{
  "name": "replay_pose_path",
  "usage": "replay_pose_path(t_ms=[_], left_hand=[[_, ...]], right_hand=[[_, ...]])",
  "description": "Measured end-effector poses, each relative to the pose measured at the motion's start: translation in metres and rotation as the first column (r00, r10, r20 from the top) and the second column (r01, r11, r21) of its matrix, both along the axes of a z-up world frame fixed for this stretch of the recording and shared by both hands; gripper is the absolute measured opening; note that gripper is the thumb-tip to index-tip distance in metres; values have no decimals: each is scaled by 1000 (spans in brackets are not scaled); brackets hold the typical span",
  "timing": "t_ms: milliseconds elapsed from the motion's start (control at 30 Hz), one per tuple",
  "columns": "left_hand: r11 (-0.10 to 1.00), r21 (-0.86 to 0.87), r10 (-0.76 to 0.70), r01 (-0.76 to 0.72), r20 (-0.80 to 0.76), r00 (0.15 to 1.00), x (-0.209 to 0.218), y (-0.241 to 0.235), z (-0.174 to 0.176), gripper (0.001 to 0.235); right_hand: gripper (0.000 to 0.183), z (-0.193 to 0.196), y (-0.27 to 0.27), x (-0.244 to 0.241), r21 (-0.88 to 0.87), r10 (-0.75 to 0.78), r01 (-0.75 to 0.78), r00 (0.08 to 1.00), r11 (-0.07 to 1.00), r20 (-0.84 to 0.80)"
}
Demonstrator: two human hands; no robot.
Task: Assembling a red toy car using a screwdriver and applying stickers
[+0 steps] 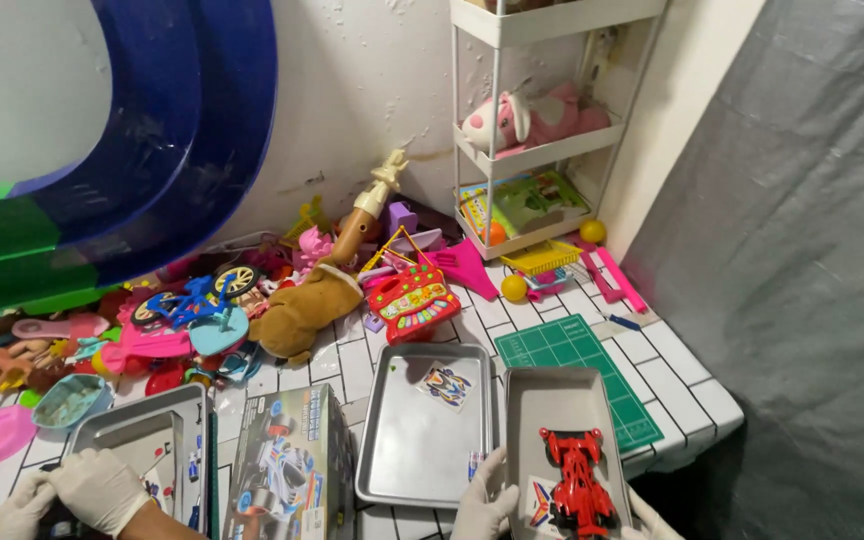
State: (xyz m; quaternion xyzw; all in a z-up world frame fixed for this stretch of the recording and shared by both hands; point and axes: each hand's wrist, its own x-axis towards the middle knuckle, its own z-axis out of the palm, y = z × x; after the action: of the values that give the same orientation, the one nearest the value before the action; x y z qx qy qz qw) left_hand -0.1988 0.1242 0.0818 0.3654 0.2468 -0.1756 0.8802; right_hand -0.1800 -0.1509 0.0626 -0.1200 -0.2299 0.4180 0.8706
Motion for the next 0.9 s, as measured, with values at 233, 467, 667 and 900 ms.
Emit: replay_pose_path(t_ms=[233,467,667,900], left_hand=[[985,103,-156,138,194,969,-68,2,70,69],[949,170,-278,265,58,959,-128,-47,117,91],[912,131,-400,389,75,913,-169,-100,135,82],[743,266,-611,615,-107,784,-180,-151,70,88]], right_hand=[[70,41,32,-137,-872,-827,483,521,82,212],[85,53,8,-242,-807,-911,578,388,123,138],[90,45,-22,-320,-880,-988,472,153,48,28],[79,128,-54,-390,-901,-997,430,69,61,-35]])
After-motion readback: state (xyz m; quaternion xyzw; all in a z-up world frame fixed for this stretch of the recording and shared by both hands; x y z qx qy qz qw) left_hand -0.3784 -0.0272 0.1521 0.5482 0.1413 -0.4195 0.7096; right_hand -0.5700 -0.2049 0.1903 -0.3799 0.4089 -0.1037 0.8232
